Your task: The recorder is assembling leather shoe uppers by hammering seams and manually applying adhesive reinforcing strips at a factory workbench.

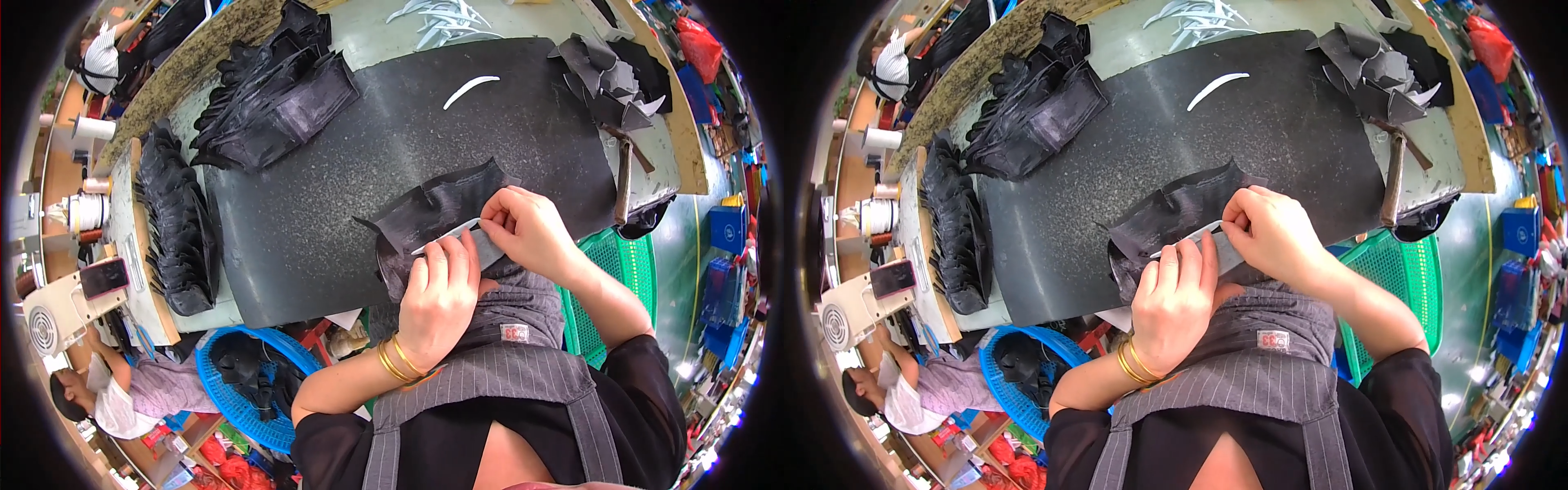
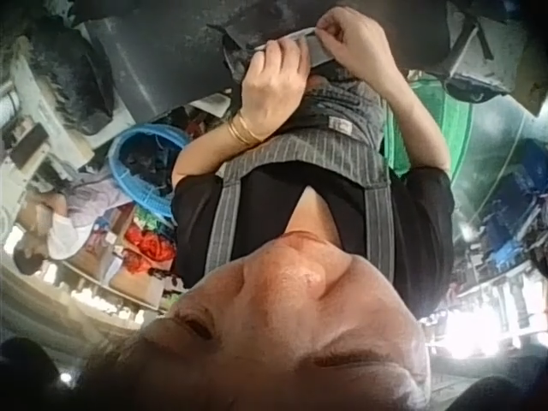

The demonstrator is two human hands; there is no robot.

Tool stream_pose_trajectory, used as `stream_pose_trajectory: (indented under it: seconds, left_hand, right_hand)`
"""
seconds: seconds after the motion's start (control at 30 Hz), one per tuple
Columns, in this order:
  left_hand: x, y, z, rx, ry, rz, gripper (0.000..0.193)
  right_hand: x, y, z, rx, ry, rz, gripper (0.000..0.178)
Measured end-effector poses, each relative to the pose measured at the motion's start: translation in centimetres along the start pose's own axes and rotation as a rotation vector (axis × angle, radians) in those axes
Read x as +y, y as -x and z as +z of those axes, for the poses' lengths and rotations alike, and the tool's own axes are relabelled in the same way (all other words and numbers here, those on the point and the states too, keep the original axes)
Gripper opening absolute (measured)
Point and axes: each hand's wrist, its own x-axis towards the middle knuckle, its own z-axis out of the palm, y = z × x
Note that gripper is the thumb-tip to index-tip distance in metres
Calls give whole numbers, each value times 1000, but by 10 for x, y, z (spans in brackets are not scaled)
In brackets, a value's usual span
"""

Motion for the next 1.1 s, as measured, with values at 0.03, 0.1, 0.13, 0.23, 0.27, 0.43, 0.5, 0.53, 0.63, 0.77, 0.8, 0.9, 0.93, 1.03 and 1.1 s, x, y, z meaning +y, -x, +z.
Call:
stream_pose_trajectory:
  seconds: [0.03, 0.1, 0.13, 0.23, 0.27, 0.43, 0.5, 0.53, 0.63, 0.77, 0.8, 0.9, 0.93, 1.03, 1.1]
  left_hand:
    - [1, 0, 1, -2, 7, -9, 66]
    - [0, -3, -3, -19, 31, 1, 66]
    - [0, -6, -5, -24, 61, -2, 66]
    - [-8, -8, -2, -11, 82, 50, 63]
    - [-10, -9, 1, 16, 81, 73, 62]
    - [-29, -11, 5, 62, 92, 185, 56]
    - [-27, -5, -3, 57, 92, 143, 56]
    - [-26, -3, -7, 42, 110, 157, 57]
    - [-28, 5, -1, 106, 244, 145, 60]
    - [-39, 5, -11, 220, 507, 172, 45]
    - [-44, 5, -14, 231, 490, 163, 45]
    - [-48, -4, -27, -70, 530, -76, 20]
    - [-49, -8, -35, -62, 358, -46, 25]
    - [-50, -18, -36, 366, -233, 83, 37]
    - [-52, -18, -28, 301, -155, 119, 31]
  right_hand:
    - [3, -4, -3, -46, 33, -13, 9]
    - [6, -11, -9, -118, 49, -14, 11]
    - [9, -18, -16, -166, 46, -6, 12]
    - [2, -66, -37, -560, 220, 209, 28]
    - [4, -78, -42, -613, 340, 177, 35]
    - [-17, -98, -55, -491, 739, -92, 43]
    - [-30, -85, -52, -338, 645, -434, 49]
    - [-36, -74, -48, -248, 585, -588, 55]
    - [-36, -69, -14, -397, 711, -452, 74]
    - [-27, -53, -9, -376, 764, -507, 65]
    - [-31, -48, -9, -369, 780, -512, 59]
    - [-41, -27, -6, -197, 755, -648, 30]
    - [-43, -18, -3, -151, 814, -685, 24]
    - [-50, 9, 13, 31, 946, -874, 22]
    - [-37, 18, 22, 49, 883, -943, 18]
